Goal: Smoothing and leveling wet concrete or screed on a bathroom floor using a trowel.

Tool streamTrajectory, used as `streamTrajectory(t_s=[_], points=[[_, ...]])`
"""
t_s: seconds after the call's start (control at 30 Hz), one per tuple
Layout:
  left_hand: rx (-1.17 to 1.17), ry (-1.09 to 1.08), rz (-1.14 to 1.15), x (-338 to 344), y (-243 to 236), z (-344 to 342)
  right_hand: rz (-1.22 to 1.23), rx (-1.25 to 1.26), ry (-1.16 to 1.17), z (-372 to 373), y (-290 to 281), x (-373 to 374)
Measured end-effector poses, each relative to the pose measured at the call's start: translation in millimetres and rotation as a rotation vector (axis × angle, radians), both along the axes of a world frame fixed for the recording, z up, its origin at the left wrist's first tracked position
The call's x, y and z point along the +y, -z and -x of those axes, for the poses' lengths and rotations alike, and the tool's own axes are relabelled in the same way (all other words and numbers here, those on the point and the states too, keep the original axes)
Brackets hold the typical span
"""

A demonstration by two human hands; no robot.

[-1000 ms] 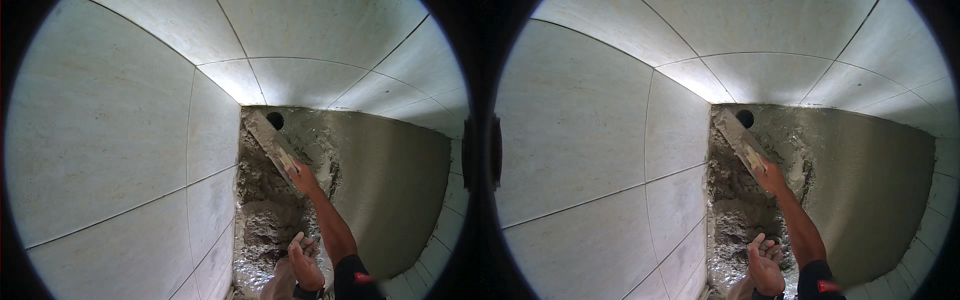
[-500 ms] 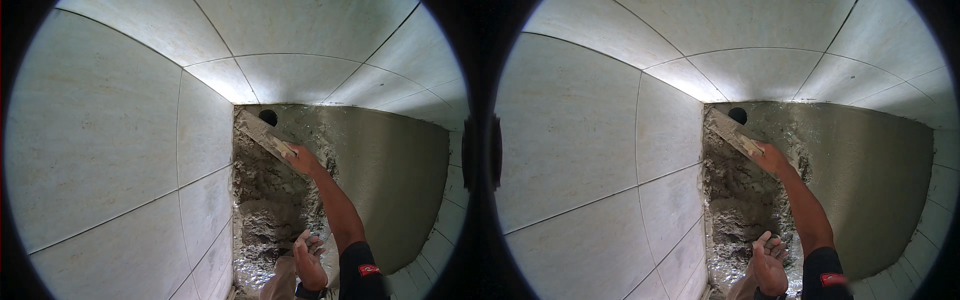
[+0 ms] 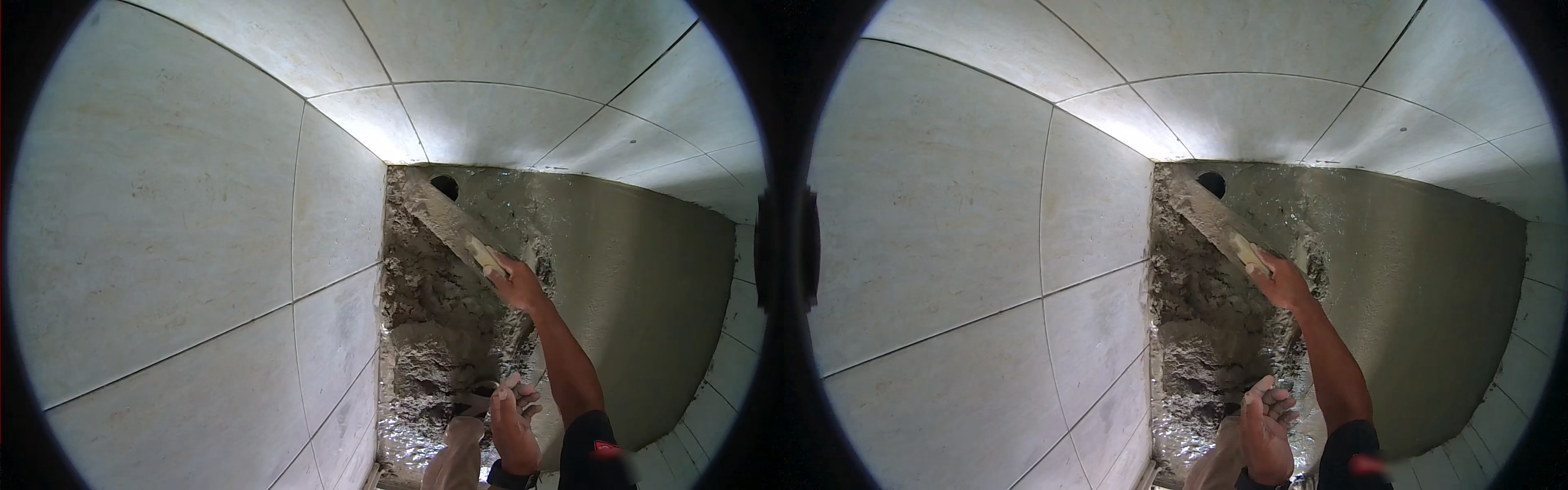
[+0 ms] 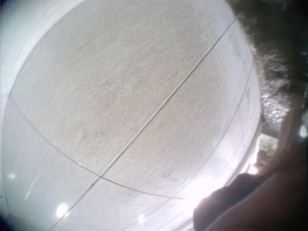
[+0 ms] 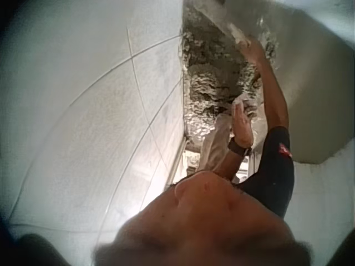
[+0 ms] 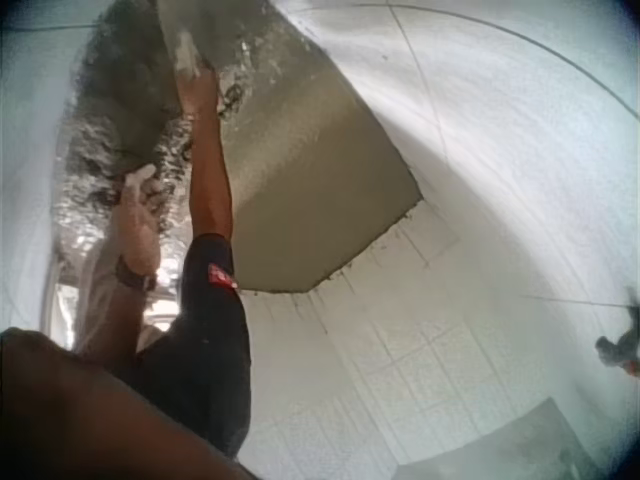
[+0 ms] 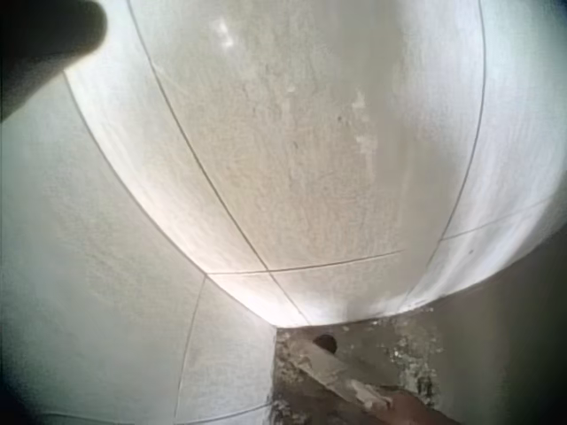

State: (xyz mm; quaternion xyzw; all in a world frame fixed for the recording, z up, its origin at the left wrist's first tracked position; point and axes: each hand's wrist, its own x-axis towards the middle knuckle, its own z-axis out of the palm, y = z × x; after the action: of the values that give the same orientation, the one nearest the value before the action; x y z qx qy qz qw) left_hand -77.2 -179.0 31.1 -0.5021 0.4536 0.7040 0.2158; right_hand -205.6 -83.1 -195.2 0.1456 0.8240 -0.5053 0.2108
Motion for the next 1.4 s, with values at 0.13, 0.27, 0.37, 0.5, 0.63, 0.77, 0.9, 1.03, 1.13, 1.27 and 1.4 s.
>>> streamTrajectory(t_s=[0.13,0.27,0.37,0.5,0.63,0.77,0.9,1.03,1.13,1.27,1.4], points=[[0.002,0.003,-0.009,5.3,-4.5,-3.6,0.099,-0.03,0.018,0.6,3.0,6.2],[0.007,-0.041,-0.081,14.5,-3.2,-10.5,0.139,-0.278,-0.099,-16.4,20.5,7.8],[0.019,-0.045,-0.077,12.2,0.6,-12.4,0.054,-0.158,-0.161,-21.4,-21.0,2.4],[0.051,0.014,-0.102,17.5,1.2,-20.7,0.007,-0.1,0.037,-78.2,5.0,29.5],[0.028,-0.025,-0.125,15.5,-1.7,-19.0,0.142,-0.169,0.086,-105.7,14.0,33.1],[0.022,0.007,-0.102,24.3,-4.8,-24.6,0.138,0.0,0.149,-100.6,18.1,28.7],[0.021,-0.005,0.04,21.5,-9.3,-21.1,0.226,-0.203,0.236,-46.6,8.2,17.3],[0.036,-0.053,0.06,18.6,-5.3,-18.1,0.207,-0.21,0.203,-5.7,21.7,22.7],[0.009,-0.03,0.035,19.7,-6.3,-15.6,0.206,-0.292,0.239,11.0,26.9,23.3],[-0.01,-0.071,-0.027,17.7,-3.1,-15.2,0.203,-0.261,0.064,-2.5,26.3,19.2],[-0.002,-0.079,-0.076,11.9,1.4,-9.6,0.149,-0.251,-0.022,-21.9,27.1,10.5]])
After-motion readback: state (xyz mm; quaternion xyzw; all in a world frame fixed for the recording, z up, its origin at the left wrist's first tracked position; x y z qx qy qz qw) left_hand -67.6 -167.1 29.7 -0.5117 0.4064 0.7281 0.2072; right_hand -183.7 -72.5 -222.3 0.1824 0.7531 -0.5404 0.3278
